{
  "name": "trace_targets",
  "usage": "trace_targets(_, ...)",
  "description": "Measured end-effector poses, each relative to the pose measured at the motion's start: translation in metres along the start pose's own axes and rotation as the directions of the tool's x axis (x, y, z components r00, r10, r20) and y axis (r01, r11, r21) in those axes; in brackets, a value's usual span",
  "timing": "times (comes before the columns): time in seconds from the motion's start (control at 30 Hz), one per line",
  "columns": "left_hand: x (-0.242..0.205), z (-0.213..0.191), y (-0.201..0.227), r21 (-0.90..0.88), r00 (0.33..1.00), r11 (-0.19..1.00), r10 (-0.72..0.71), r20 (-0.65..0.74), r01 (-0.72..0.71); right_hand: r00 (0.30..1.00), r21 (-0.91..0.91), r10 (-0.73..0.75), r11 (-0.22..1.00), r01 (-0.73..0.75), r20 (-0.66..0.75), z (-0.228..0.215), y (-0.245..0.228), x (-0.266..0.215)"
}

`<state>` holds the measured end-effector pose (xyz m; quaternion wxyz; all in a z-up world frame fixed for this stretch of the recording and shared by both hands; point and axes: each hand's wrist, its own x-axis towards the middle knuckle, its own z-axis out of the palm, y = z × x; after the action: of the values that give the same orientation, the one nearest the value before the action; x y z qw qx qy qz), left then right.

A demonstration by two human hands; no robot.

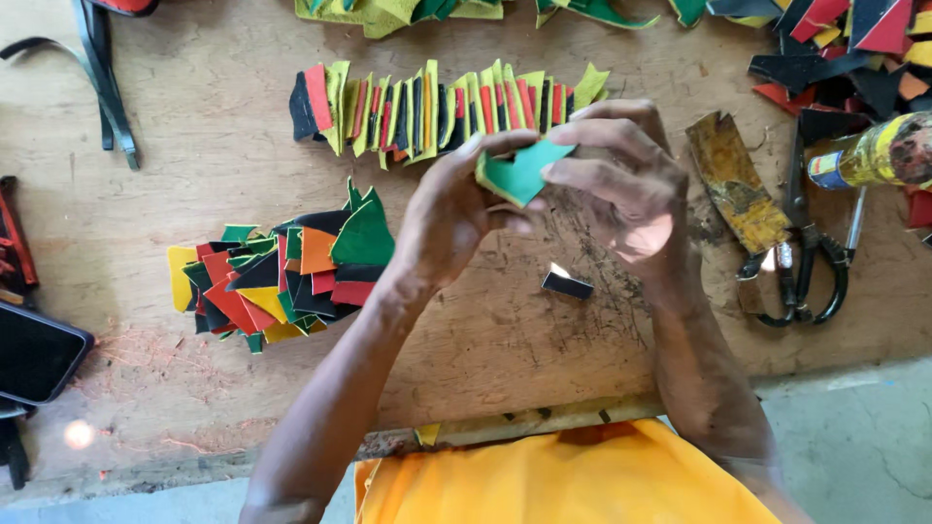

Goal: The person repeatedly picks small colored triangular pieces from a pile, aligns them with a larger green piece, and presses them together by hand. The assembled units are placed into a growing stack on the table. The person handles the pieces one at a time without using tools.

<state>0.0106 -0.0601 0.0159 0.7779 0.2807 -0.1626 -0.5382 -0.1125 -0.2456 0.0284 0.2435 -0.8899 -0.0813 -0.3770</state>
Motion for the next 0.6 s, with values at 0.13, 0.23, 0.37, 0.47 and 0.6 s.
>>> trace_targets(0.13, -0.017, -0.003, 0.005, 0.118, 0.993, 0.992, 0.061, -0.101, -0.049, 0.996, 0.12, 0.019, 0.992, -0.03, 0.091, 0.003, -0.005, 0.0)
trace_targets(0.23, -0.022, -0.004, 0.004, 0.355, 0.984, 0.931, 0.135, -0.115, -0.086, 0.977, 0.122, 0.064, 0.988, -0.09, 0.204, 0.008, -0.007, 0.001)
trace_targets(0.37, -0.03, -0.011, 0.01, 0.373, 0.968, 0.928, 0.074, -0.238, 0.02, 0.964, 0.069, 0.03, 0.996, -0.05, 0.264, 0.017, -0.01, 0.004)
trace_targets(0.47, -0.028, -0.015, 0.01, 0.481, 0.961, 0.876, 0.121, -0.248, 0.014, 0.965, 0.026, 0.013, 0.999, -0.02, 0.26, 0.017, -0.01, -0.004)
trace_targets(0.6, -0.024, -0.013, 0.001, 0.562, 0.949, 0.825, 0.22, -0.225, -0.058, 0.962, 0.262, -0.007, 0.963, -0.068, 0.272, 0.005, -0.002, -0.013)
